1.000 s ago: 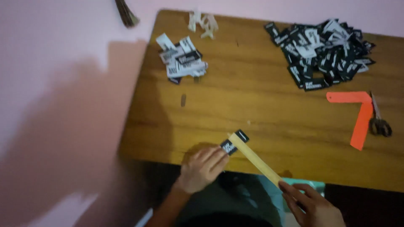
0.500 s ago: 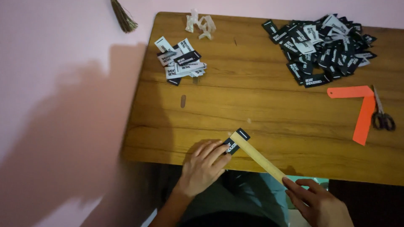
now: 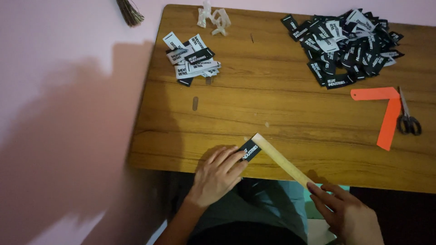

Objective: The person measures small black and white rectangular tags using a metal ruler on a wooden table. They pick up tags from a pile, align the ruler, and place the measured tags into a separate pile. The person repeats this process for several tags throughout the clip.

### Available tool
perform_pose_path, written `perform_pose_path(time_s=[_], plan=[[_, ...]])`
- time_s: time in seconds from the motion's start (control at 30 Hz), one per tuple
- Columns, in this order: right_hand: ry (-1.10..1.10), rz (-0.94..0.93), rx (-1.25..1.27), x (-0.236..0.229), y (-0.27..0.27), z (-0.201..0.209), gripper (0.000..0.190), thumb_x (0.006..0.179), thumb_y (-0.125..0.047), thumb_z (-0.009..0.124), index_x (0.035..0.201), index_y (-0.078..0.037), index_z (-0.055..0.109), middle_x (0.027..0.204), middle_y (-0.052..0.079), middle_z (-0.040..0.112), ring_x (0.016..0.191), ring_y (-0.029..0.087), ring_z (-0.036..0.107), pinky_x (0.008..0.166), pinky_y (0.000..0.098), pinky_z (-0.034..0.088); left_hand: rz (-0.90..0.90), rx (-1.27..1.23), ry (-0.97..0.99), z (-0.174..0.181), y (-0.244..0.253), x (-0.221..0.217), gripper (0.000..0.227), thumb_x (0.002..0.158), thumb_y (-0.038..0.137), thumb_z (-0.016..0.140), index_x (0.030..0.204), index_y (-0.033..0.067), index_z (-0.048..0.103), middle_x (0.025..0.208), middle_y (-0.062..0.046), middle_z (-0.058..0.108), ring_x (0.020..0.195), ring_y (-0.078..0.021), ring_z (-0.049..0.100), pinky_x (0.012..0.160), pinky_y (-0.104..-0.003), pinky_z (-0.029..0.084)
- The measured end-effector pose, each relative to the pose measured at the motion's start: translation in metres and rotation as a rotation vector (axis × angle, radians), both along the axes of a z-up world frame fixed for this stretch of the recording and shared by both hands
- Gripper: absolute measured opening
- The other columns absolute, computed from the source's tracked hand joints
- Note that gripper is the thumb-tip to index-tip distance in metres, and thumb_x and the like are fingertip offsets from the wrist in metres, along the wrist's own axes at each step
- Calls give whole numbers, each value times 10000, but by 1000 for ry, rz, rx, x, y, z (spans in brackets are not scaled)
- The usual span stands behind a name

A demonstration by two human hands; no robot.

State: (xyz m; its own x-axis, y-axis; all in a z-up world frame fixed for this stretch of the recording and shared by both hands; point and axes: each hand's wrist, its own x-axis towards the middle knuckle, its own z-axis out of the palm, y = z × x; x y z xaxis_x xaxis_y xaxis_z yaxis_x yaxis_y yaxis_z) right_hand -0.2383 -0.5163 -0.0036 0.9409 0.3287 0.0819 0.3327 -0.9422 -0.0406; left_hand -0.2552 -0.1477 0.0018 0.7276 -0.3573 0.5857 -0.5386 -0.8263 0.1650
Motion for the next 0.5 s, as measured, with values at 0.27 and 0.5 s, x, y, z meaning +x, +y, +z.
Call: perform_pose_path(time_s=[0.27, 0.5], plan=[[-63, 60, -1, 2, 2, 6, 391, 868, -438, 694, 1241, -553, 677, 1101, -199, 679, 738, 109, 714, 492, 362, 512, 12, 27, 28, -6, 0, -1, 472, 771, 180, 891, 1180, 115, 664, 1317, -92, 667, 1302, -284, 590, 1105, -422, 465], [-125, 152, 51, 4, 3, 6, 339, 895, -349, 710, 1221, -442, 716, 998, -180, 668, 662, 79, 654, 462, 332, 464, -8, -9, 5, -4, 0, 0, 330, 848, 111, 825, 1140, 86, 673, 1256, -103, 682, 1252, -291, 613, 1080, -428, 487]])
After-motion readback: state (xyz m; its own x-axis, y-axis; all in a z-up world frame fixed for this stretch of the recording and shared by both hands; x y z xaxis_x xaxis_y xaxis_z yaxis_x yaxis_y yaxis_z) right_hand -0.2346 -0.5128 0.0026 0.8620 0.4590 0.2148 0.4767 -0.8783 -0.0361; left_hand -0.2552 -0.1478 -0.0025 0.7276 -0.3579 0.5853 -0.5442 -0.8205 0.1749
